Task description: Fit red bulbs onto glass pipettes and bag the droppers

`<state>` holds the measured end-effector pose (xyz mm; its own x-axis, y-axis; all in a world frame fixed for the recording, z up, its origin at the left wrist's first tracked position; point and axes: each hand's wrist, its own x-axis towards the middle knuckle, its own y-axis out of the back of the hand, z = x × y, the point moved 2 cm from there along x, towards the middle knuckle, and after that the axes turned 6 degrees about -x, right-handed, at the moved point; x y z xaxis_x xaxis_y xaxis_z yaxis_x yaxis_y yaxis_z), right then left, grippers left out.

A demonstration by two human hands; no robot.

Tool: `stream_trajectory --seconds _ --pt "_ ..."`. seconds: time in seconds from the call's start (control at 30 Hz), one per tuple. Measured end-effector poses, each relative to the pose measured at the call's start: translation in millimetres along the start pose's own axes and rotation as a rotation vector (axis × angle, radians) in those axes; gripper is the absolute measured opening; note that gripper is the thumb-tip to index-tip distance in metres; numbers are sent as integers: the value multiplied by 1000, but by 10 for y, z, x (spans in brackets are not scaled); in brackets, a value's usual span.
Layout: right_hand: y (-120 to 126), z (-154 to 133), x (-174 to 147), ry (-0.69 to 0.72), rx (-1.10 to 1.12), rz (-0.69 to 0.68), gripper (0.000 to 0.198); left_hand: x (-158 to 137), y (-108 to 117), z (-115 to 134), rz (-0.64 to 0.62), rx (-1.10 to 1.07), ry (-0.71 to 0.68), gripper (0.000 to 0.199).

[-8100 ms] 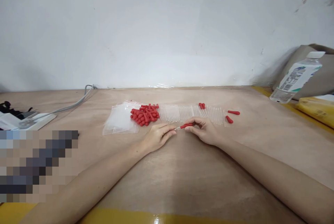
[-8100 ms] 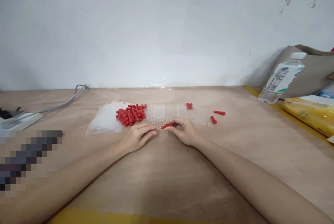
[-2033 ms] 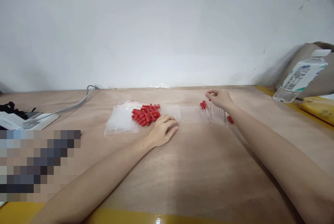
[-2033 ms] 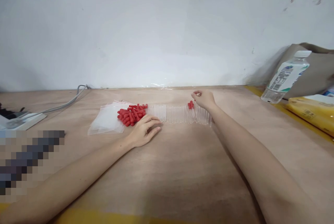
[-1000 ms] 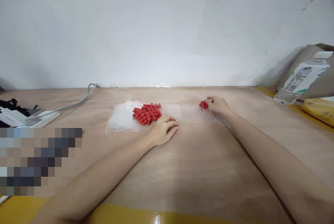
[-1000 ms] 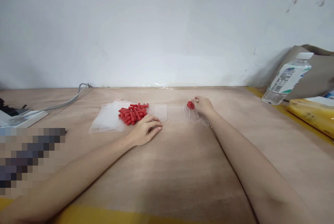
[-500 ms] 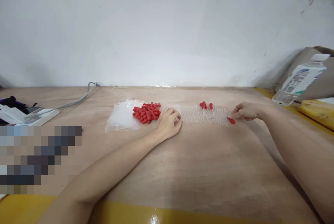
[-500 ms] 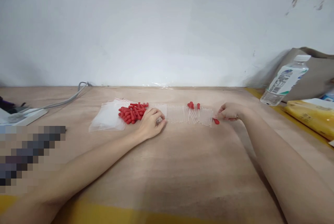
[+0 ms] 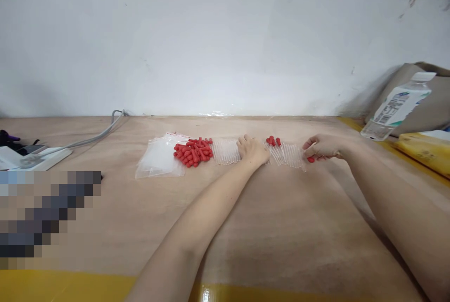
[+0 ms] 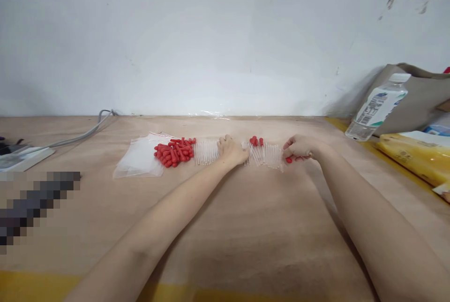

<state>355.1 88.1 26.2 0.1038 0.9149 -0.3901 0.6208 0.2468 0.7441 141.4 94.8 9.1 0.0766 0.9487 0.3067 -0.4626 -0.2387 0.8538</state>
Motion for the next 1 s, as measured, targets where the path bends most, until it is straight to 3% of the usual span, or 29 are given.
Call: stream_trajectory --seconds 0.1,0.2,0.3,0.4,0.53,0.63,0.7,0.83,1.0 --pt "-33 -70 44 112 -61 147 14 2 4 90 -18 105 -4 37" --pt "-146 -196 62 233 -19 387 26 15 -18 172 -45 198 3 39" --pt "-306 -352 32 378 51 630 33 28 -28 199 -59 181 36 33" --pt "-505 -496 -28 543 151 751 34 8 54 147 -60 117 37 28" --pt "-820 -618 -126 783 224 763 31 -134 333 -119 -72 89 -40 24" --pt "-1039 -675 -221 947 151 754 30 -345 576 -443 -48 16 -341 18" --pt "-1152 -704 -293 1034 126 708 30 -506 691 -700 -56 -48 -466 16" --pt "-1276 -750 -450 1108 51 637 21 -757 798 -1081 51 -127 -580 18" --pt "-1299 -805 -615 1142 -2 529 17 -851 786 -1150 131 -239 -659 19"
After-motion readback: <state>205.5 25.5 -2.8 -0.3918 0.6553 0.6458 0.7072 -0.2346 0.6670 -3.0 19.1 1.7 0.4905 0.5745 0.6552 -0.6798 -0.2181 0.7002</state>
